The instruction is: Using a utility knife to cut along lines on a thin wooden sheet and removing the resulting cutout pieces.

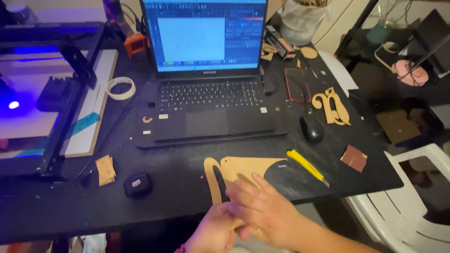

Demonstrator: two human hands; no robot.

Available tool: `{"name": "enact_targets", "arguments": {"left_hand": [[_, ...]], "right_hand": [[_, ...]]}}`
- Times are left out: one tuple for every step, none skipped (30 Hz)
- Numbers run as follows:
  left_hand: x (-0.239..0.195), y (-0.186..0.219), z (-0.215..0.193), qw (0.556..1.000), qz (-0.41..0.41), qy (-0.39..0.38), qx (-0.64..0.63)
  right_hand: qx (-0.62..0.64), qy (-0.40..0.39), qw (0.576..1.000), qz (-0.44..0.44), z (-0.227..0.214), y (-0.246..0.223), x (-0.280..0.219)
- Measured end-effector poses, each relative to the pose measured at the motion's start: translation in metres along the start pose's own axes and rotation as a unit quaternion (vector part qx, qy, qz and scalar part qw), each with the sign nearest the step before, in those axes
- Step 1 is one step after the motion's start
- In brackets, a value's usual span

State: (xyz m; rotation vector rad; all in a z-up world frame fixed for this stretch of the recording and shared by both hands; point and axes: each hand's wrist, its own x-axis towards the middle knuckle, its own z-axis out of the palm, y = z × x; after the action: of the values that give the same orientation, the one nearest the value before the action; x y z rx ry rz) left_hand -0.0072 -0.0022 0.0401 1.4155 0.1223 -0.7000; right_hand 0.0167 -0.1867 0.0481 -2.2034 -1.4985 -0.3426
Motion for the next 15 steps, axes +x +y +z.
{"name": "enact_targets", "arguments": {"left_hand": [[-0.003,0.006,-0.001,1.0,-0.024,0.004,-0.008],[-0.004,0.007,-0.002,1.0,-0.024,0.002,-0.004],[-0.004,0.008,-0.002,0.994,-0.053,-0.023,-0.091],[-0.002,0.01,-0.003,0.98,-0.077,-0.047,-0.177],[0.006,0.004,-0.004,0.981,-0.073,-0.05,-0.173],[0.013,-0.003,-0.006,0.922,-0.132,-0.14,-0.335],[0.02,-0.01,-0.008,0.826,-0.183,-0.226,-0.483],[0.031,-0.017,-0.014,0.827,-0.185,-0.229,-0.478],[0.042,-0.023,-0.02,0.983,-0.084,-0.146,-0.075],[0.052,-0.031,-0.026,0.938,0.038,-0.034,0.342],[0.04,-0.011,-0.024,0.937,0.038,-0.036,0.344],[0.028,0.011,-0.022,0.951,0.044,0.094,0.292],[0.016,0.032,-0.021,0.945,0.051,0.223,0.234],[0.027,0.02,-0.027,0.945,0.053,0.222,0.236],[0.037,0.007,-0.034,0.903,0.175,0.328,0.217]], "right_hand": [[0.056,-0.062,0.996,0.031,-0.004,-0.002,0.001],[0.054,-0.059,0.996,0.034,-0.006,-0.004,-0.004],[0.088,-0.057,0.994,0.03,-0.008,-0.005,-0.008],[0.119,-0.055,0.991,0.023,-0.011,-0.003,-0.012],[0.113,-0.052,0.992,0.022,-0.011,0.004,-0.021],[0.112,-0.007,0.994,0.005,-0.01,0.009,-0.03],[0.11,0.038,0.993,-0.013,-0.009,0.015,-0.039],[0.106,0.04,0.993,-0.011,-0.006,0.021,-0.046],[0.088,0.048,0.995,-0.013,-0.003,0.027,-0.052],[0.072,0.056,0.996,-0.014,0.002,0.032,-0.058],[0.07,0.058,0.996,-0.012,-0.004,0.043,-0.058],[0.039,0.095,0.994,0.032,-0.01,0.053,-0.059],[0.007,0.13,0.988,0.077,-0.017,0.064,-0.059],[0.005,0.132,0.988,0.077,-0.023,0.088,-0.057],[-0.033,0.151,0.979,0.135,-0.029,0.112,-0.054]]}}
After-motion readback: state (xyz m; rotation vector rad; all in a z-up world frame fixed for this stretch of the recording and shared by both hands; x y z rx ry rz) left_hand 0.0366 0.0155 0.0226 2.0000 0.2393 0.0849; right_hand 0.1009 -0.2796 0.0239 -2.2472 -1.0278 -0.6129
